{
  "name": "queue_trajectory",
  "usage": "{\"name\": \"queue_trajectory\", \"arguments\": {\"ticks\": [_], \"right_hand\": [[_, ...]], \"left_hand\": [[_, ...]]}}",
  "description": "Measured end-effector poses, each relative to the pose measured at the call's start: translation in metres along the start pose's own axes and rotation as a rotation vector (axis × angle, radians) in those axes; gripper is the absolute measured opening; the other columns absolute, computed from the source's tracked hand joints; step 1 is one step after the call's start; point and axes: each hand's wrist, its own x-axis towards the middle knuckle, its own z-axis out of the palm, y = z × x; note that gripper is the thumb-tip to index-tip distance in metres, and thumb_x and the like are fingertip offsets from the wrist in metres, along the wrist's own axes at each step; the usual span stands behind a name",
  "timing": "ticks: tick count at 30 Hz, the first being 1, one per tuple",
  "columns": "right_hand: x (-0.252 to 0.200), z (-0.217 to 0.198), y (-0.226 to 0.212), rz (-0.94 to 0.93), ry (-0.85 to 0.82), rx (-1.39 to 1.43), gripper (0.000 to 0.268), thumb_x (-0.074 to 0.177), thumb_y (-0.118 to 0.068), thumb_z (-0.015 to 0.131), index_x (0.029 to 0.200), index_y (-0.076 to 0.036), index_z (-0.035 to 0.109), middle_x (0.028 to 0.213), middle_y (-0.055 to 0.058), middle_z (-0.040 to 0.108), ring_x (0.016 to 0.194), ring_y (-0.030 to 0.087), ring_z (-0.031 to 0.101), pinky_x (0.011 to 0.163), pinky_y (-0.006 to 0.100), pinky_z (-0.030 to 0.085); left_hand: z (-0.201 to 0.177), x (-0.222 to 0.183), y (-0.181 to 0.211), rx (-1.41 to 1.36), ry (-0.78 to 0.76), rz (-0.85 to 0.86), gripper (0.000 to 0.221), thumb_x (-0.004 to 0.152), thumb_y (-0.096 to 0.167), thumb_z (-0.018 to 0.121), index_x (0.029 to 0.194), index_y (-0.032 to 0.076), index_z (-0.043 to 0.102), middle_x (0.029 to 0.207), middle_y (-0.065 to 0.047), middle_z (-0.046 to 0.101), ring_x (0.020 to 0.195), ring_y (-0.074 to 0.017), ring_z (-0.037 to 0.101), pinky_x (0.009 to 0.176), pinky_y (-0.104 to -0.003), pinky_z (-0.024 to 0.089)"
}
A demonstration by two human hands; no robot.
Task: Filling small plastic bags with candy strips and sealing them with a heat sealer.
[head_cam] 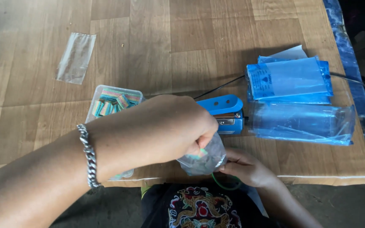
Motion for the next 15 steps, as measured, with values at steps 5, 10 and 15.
{"name": "queue_trajectory", "arguments": {"ticks": [5, 10, 15], "right_hand": [[-0.006, -0.007, 0.015, 0.007, 0.016, 0.038, 0.026, 0.097, -0.006, 0.061, 0.122, -0.001, 0.07, 0.098, 0.008, 0.07, 0.089, 0.015, 0.061, 0.077, 0.032, 0.051], [-0.007, -0.002, -0.013, -0.198, -0.088, 0.001, 0.035, 0.1, -0.015, 0.065, 0.13, 0.002, 0.063, 0.117, 0.016, 0.075, 0.107, 0.024, 0.073, 0.091, 0.038, 0.059], [-0.01, 0.005, -0.024, -0.19, 0.035, -0.1, 0.025, 0.096, -0.005, 0.069, 0.121, -0.002, 0.068, 0.107, 0.01, 0.077, 0.098, 0.019, 0.075, 0.084, 0.03, 0.061]], "left_hand": [[-0.022, 0.012, 0.034, 0.084, -0.31, -0.221, 0.006, 0.085, 0.01, 0.059, 0.084, 0.012, 0.065, 0.081, -0.001, 0.058, 0.074, -0.0209, 0.052, 0.074, -0.035, 0.041], [-0.035, -0.039, 0.04, 0.152, -0.021, -0.074, 0.045, 0.113, 0.055, 0.049, 0.087, 0.023, 0.067, 0.077, 0.007, 0.069, 0.076, -0.0187, 0.066, 0.066, -0.039, 0.05], [0.02, -0.039, 0.007, 0.287, 0.67, 0.304, 0.016, 0.077, 0.033, 0.082, 0.071, 0.022, 0.074, 0.095, -0.001, 0.056, 0.096, -0.0268, 0.049, 0.078, -0.044, 0.049]]}}
